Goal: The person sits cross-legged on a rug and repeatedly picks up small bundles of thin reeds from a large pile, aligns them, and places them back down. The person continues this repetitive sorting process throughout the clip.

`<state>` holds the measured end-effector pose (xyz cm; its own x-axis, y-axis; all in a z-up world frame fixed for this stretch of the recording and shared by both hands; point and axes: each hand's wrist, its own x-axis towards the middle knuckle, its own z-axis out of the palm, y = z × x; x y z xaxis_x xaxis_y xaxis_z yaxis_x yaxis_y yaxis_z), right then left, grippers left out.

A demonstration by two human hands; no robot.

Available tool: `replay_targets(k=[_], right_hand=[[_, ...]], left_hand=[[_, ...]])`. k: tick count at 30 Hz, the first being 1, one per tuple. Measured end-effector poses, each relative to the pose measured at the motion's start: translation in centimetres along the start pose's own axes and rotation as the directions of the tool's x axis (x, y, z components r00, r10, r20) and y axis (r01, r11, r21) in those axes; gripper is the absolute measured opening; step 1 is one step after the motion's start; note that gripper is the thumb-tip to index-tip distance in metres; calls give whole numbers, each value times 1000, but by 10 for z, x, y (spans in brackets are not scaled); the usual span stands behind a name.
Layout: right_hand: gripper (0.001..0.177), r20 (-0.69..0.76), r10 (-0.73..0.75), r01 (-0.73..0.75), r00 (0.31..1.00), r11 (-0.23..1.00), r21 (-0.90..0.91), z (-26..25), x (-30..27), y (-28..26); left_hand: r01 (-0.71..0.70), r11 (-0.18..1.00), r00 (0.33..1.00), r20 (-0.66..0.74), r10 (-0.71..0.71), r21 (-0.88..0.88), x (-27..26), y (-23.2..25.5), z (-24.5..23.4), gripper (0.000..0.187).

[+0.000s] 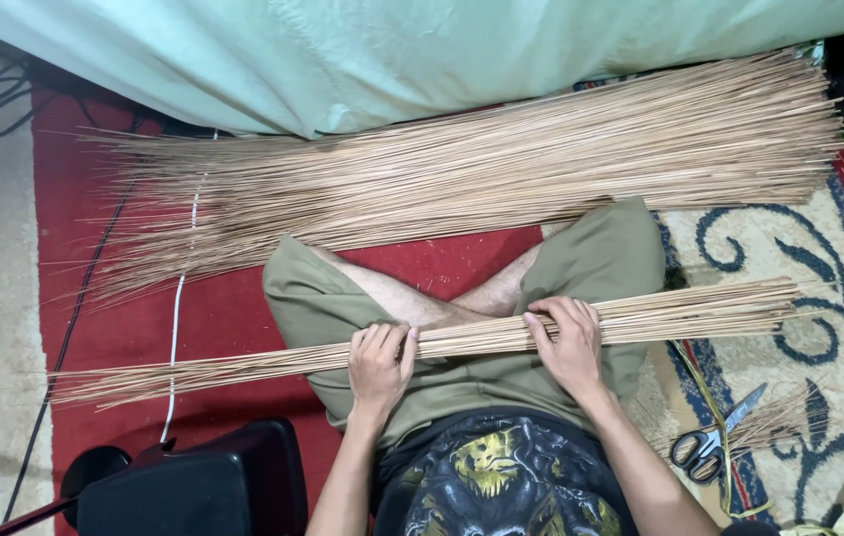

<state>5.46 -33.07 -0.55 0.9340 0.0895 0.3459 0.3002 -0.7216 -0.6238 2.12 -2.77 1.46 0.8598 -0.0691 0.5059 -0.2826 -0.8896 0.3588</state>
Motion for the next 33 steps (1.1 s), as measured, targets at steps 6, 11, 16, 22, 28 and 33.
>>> replay_targets(k=[6, 11, 16, 22, 28, 33], right_hand=[[20, 98, 155, -150, 983, 987, -56, -5, 18, 3], [23, 132, 253, -228, 959, 957, -177, -9, 64, 16], [18, 200, 194, -160, 960, 972, -172, 10, 121, 50], [20, 317, 163, -72, 934, 957, -280, 53, 162, 91], [10, 300, 199, -77, 933, 924, -374, 89, 181, 126], [8, 307, 272, -142, 912, 911, -386, 96, 184, 131]], left_hand=[[152, 976, 986, 97, -138, -157, 15, 11, -19, 17], [152, 974, 974, 194, -119, -169, 47, 4, -19, 31], [207, 973, 896, 419, -146, -103, 94, -40, 22, 36], [255, 966, 783, 575, -235, 47, 138, -86, 88, 36], [289, 948, 800, 511, -315, 132, 152, -108, 137, 26], [223, 954, 750, 589, -299, 201, 148, -121, 163, 28]])
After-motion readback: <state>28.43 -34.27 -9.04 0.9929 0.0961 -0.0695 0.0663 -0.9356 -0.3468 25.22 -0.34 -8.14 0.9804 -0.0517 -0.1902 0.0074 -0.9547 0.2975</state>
